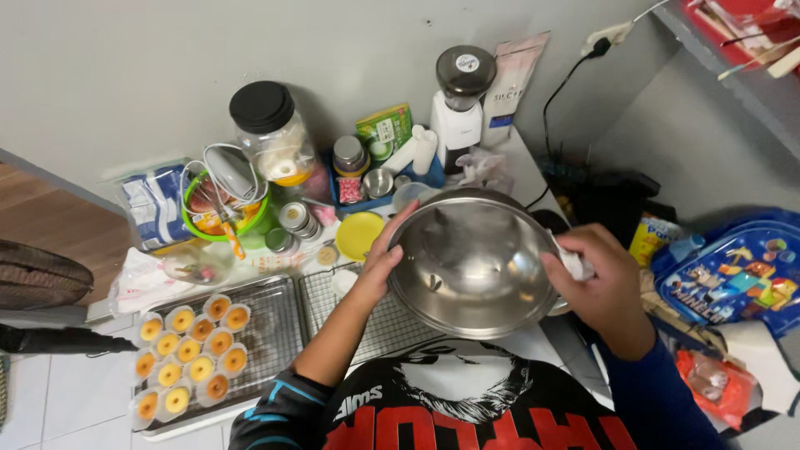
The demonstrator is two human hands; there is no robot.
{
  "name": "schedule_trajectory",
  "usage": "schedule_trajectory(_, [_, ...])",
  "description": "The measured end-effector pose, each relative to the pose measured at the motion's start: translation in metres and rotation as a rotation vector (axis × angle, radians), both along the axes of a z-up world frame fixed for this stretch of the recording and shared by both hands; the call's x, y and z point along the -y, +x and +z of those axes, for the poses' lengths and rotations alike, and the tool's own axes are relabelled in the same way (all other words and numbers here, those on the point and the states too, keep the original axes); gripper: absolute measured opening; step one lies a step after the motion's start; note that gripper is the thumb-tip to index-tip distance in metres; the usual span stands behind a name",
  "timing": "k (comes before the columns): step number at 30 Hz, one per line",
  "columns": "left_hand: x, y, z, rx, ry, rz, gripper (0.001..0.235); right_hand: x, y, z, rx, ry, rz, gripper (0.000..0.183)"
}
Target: The person uses skewers to remove small round cakes from a waffle maker and places them on a wire rack. They then wipe a metal bowl with a tissue and place it on the counter. The person returns to the waffle maker to remove more cakes.
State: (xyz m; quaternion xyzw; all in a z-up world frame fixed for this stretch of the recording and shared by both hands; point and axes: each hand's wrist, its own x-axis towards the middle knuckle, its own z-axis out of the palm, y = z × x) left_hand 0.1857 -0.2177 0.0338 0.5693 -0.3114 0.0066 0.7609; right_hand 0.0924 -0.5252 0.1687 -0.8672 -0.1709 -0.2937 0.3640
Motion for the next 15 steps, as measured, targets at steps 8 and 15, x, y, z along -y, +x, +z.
schedule_trajectory(8, [0.098, 0.001, 0.030, -0.857, -0.239, 0.199, 0.061, 0.062, 0.014, -0.047, 0.437, -0.398, 0.024, 0.027])
schedule_trajectory(15, [0.146, 0.019, 0.065, -0.892, -0.512, -0.259, 0.053, 0.048, 0.011, -0.057, 0.483, -0.512, 0.165, 0.031])
